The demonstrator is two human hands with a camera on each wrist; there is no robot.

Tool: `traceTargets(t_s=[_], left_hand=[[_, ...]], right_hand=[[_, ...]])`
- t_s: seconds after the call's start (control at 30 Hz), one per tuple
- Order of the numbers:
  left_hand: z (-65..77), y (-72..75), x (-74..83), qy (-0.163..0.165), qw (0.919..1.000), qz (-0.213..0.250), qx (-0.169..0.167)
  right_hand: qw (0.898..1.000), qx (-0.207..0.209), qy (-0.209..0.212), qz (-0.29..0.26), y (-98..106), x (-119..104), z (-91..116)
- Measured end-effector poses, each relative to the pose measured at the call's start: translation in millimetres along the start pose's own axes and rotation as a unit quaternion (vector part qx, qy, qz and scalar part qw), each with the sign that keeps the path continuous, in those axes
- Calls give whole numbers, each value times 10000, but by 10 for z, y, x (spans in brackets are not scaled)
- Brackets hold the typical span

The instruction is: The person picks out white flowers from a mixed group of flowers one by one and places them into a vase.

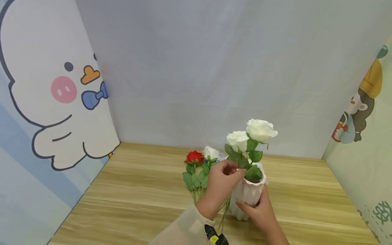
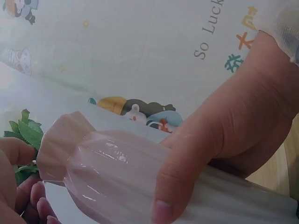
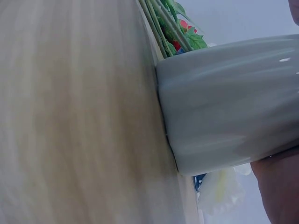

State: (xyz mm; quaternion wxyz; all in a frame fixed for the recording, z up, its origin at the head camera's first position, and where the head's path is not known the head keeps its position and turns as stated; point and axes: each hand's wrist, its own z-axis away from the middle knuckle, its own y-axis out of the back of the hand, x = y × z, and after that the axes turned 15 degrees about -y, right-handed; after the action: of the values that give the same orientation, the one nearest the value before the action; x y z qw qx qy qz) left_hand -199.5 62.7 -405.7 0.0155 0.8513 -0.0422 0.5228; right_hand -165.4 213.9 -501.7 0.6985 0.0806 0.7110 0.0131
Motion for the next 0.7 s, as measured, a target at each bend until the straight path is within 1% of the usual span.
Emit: traceTargets(t_s=[0.17, 0.23, 0.37, 0.47, 0.57, 0.7], left_hand=[[28, 53, -20, -66, 9999, -86, -85], [34, 87, -29, -160, 9998, -69, -88], [32, 183, -45, -356, 9993, -92, -21], [21, 272, -60, -493, 9985, -214, 82], [21, 365, -73, -495, 9983, -267, 176], [38, 479, -88, -399, 9981, -356, 296]], right_hand=[[9999, 105, -48, -59, -7, -9, 10], [9999, 144, -87, -41, -2, -11, 9], [9997, 172, -151, 69, 10, -5, 5], [9997, 122, -221, 75, 13, -4, 6], [9996, 36, -257, 56, 14, -9, 7], [9995, -55, -291, 107, 19, -12, 7]])
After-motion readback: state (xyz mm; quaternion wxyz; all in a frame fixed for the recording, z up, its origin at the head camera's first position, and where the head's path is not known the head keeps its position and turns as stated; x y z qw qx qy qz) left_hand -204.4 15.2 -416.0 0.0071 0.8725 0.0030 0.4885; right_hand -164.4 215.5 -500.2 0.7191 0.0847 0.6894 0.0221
